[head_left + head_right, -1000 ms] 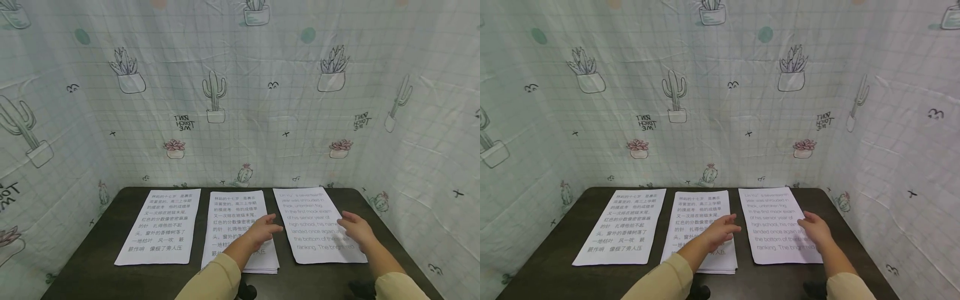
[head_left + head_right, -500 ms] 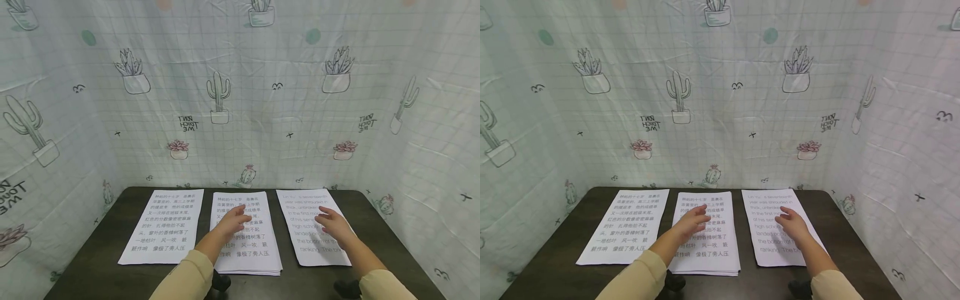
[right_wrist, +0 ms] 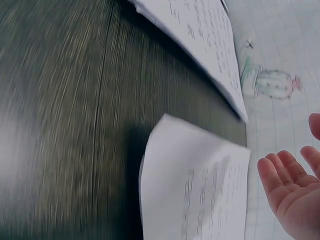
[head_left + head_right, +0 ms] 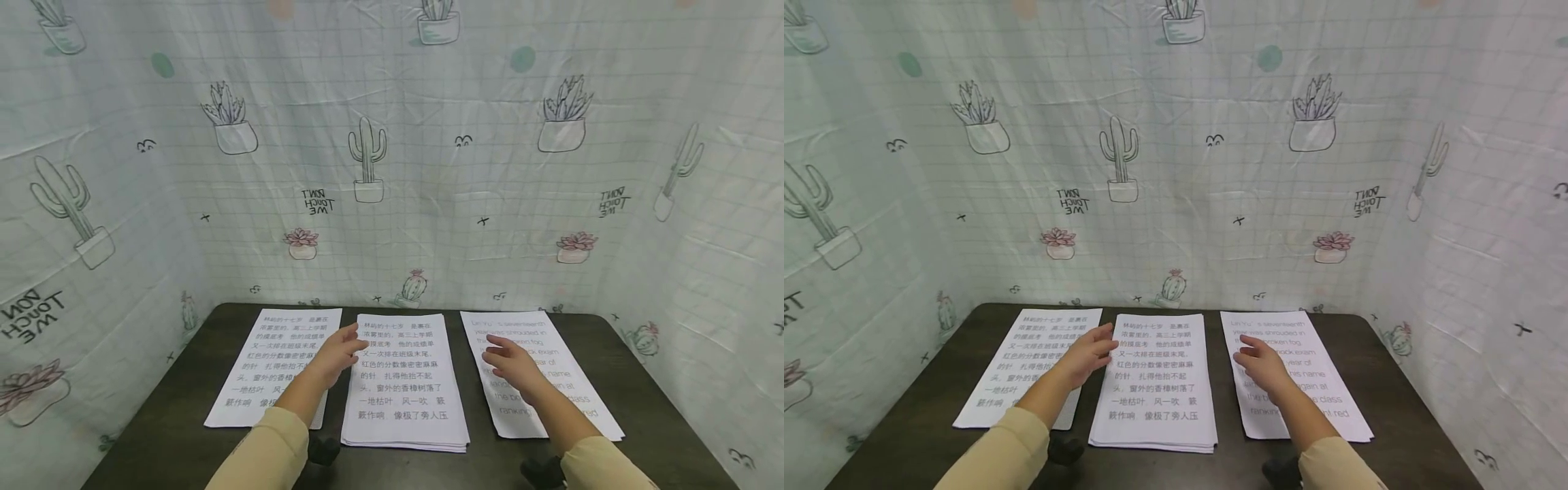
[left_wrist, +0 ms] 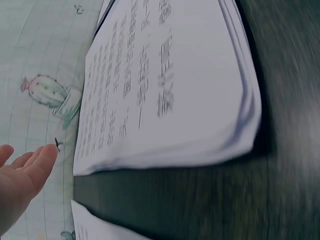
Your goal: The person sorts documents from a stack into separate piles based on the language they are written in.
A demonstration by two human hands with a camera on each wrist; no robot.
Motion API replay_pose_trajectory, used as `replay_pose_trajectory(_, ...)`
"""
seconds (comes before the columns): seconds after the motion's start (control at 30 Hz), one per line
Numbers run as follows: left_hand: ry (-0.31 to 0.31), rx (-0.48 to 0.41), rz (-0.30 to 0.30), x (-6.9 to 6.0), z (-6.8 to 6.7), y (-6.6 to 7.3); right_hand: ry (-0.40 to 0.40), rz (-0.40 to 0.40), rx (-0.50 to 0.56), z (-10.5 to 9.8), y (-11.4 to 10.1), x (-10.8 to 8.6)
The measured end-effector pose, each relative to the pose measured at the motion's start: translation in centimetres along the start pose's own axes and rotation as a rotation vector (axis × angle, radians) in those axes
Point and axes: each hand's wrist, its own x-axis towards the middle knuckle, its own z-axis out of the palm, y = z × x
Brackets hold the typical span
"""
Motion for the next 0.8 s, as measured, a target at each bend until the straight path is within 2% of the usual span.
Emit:
replay_pose_trajectory(0.13,0.013,0.002,-0.014,-0.2,-0.9,-0.3,-0.011,-0.017,0.034,1.2,-0.6,0.0)
replay_pose_trajectory(0.3,0.022,0.027,-0.029,-0.6,-1.5,-1.0,-0.036,-0.032,0.098,2.9,-0.7,-0.2)
replay_pose_trajectory(0.5,-0.013,0.093,-0.021,-1.2,-1.2,-2.2,-0.063,-0.017,0.123,4.4,-0.1,-0.5)
replay_pose_trajectory(0.8,0.001,0.079,-0.068,-1.7,-0.8,-3.8,-0.065,0.011,0.146,5.5,0.8,-1.3)
